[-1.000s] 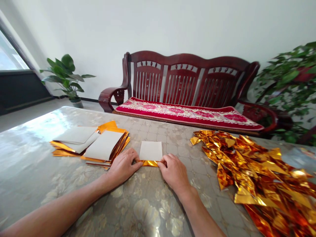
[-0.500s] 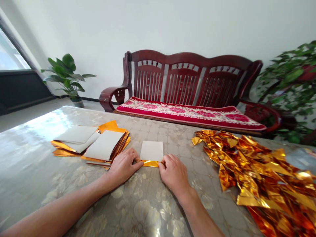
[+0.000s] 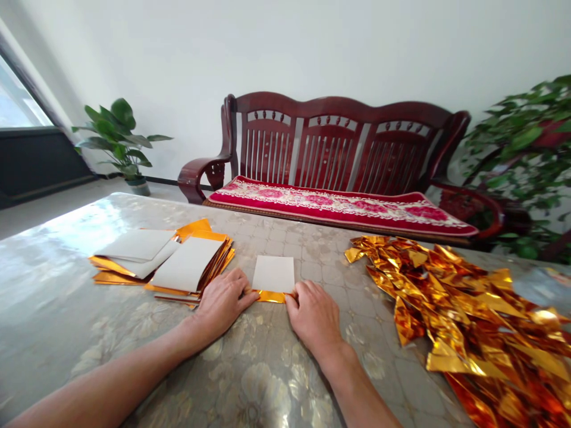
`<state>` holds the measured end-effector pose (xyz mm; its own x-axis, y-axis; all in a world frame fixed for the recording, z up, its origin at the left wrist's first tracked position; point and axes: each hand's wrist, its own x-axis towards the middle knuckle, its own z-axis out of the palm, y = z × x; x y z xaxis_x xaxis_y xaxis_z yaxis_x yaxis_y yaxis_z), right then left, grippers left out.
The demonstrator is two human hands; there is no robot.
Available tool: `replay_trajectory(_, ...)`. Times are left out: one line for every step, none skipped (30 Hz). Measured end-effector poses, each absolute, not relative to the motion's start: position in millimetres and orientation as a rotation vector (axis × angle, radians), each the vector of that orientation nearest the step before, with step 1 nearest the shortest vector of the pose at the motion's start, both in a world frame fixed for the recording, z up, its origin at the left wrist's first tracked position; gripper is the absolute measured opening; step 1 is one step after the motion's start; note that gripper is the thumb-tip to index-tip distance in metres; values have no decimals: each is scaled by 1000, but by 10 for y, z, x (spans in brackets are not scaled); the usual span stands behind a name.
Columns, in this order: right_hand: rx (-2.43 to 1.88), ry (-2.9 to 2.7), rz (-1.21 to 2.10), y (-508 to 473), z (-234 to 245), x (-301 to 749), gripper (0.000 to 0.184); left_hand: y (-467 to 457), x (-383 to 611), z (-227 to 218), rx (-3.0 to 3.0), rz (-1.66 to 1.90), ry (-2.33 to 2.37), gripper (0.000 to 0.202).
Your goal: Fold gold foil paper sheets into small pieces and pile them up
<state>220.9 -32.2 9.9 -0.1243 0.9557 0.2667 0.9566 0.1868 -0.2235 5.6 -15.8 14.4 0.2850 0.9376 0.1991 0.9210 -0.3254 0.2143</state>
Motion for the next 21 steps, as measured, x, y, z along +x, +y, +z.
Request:
replay_trajectory(-1809,-2124,-8,-322,95,2209,14,-154,57,140,2479,441,1796,33)
replay_trajectory(-1814,-2123,-11,-321,91,2210,15,-150,58,135,2485,438,1801,33)
replay_trajectory(-1818,-2122,-14,-321,88,2210,15,-147,60,131,2491,434,1804,32)
replay_trajectory(-1821,-2122,-16,-321,87,2210,15,-146,62,128,2494,430,1806,32)
replay_trajectory(-1823,-2120,-17,-321,88,2209,15,-146,64,126,2494,422,1806,32)
replay_trajectory(-1826,-2119,-18,-321,90,2208,16,-148,66,126,2492,412,1806,32)
replay_trajectory(-1828,-2119,-18,-321,93,2207,16,-151,68,126,2490,401,1807,31)
replay_trajectory(-1831,-2118,-19,-321,97,2205,16,-156,71,128,2489,392,1805,30)
replay_trajectory(-1833,-2117,-17,-321,100,2203,17,-162,73,132,2488,389,1803,28)
replay_trajectory(-1833,-2115,-11,-321,103,2201,17,-168,76,136,2486,393,1803,25)
replay_trajectory(-1832,-2108,-2,-322,105,2199,16,-174,79,142,2482,406,1805,21)
replay_trajectory(-1831,-2099,8,-321,105,2197,14,-180,82,149,2476,422,1812,19)
replay_trajectory(-1833,-2085,21,-321,104,2196,12,-186,85,156,2467,439,1819,18)
replay_trajectory(-1838,-2070,33,-321,103,2195,10,-190,88,164,2459,454,1822,19)
replay_trajectory(-1847,-2055,43,-320,100,2194,9,-194,92,171,2456,466,1819,19)
replay_trajectory(-1859,-2041,50,-320,98,2194,8,-198,95,176,2459,475,1806,19)
replay_trajectory(-1870,-2031,57,-320,96,2194,8,-200,99,179,2468,484,1786,18)
replay_trajectory(-1879,-2025,62,-320,94,2195,9,-202,102,178,2484,497,1758,17)
replay_trajectory(-1886,-2021,65,-320,92,2195,10,-203,105,174,2507,511,1716,14)
replay_trajectory(-1891,-2019,69,-321,90,2196,11,-204,108,167,2537,526,1661,12)
replay_trajectory(-1894,-2018,74,-321,88,2198,12,-205,109,159,2572,541,1591,12)
